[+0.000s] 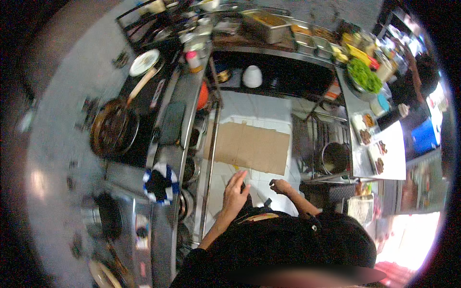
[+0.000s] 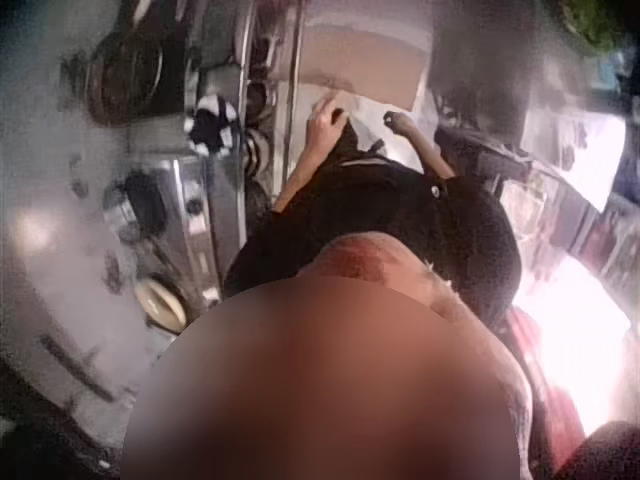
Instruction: The person assembles meal trays by scooping rice and adding various cooked items from stainless steel containers into compartmentalized trays. They then retrieve a container from a refrigerator, place it on the counter, and fill a wok with water at the sink before setting it on the stove.
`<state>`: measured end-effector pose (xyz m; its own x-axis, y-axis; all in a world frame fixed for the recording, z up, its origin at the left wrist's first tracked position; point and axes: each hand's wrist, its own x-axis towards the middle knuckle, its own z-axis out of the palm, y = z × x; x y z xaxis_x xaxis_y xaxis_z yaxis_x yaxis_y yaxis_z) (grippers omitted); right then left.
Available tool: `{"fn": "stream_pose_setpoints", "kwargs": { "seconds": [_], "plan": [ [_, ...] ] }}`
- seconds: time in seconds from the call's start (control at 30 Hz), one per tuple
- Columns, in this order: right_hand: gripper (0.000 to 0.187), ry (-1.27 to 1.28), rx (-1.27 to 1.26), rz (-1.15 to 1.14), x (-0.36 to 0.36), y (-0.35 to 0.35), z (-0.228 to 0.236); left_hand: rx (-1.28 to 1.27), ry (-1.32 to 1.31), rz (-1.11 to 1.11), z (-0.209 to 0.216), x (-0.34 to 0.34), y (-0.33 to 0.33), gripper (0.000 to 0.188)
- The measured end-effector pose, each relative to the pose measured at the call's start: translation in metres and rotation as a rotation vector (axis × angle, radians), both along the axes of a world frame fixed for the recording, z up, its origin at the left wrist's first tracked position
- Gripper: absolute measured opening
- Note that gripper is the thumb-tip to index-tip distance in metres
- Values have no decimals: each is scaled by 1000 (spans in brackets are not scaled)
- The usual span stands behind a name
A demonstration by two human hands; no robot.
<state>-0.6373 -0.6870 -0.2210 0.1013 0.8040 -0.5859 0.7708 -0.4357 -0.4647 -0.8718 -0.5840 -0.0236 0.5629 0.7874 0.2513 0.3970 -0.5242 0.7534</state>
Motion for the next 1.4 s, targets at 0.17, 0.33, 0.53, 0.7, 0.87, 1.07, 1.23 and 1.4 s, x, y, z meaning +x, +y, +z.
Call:
{"fn": "stream_pose_setpoints", "kwargs": {
  "seconds": [0.17,0.33,0.53,0.7,0.87,1.07,1.23,1.4],
  "plan": [
    [31,-90,-10,-128,51,69,20,-109,9,-7,29,33,92,44],
    [32,-117,-29,-243,98,93,30,-44,41,-81,45,82,163,39],
    [36,-174,-109,-322,145,108,41,-37,120,-232,40,152,201,36],
    [34,-149,-112,-430,200,106,29,-191,123,-322,41,233,202,33],
    [40,-212,17,-581,260,97,54,-172,181,-470,41,318,207,35],
    [79,-277,-64,-703,344,90,61,-103,82,-448,46,414,231,36],
    [90,-271,110,-876,389,99,71,-176,-33,-270,67,456,291,31],
    [92,-235,114,-785,403,138,79,-231,-263,-41,61,484,395,32]
  ]
}}
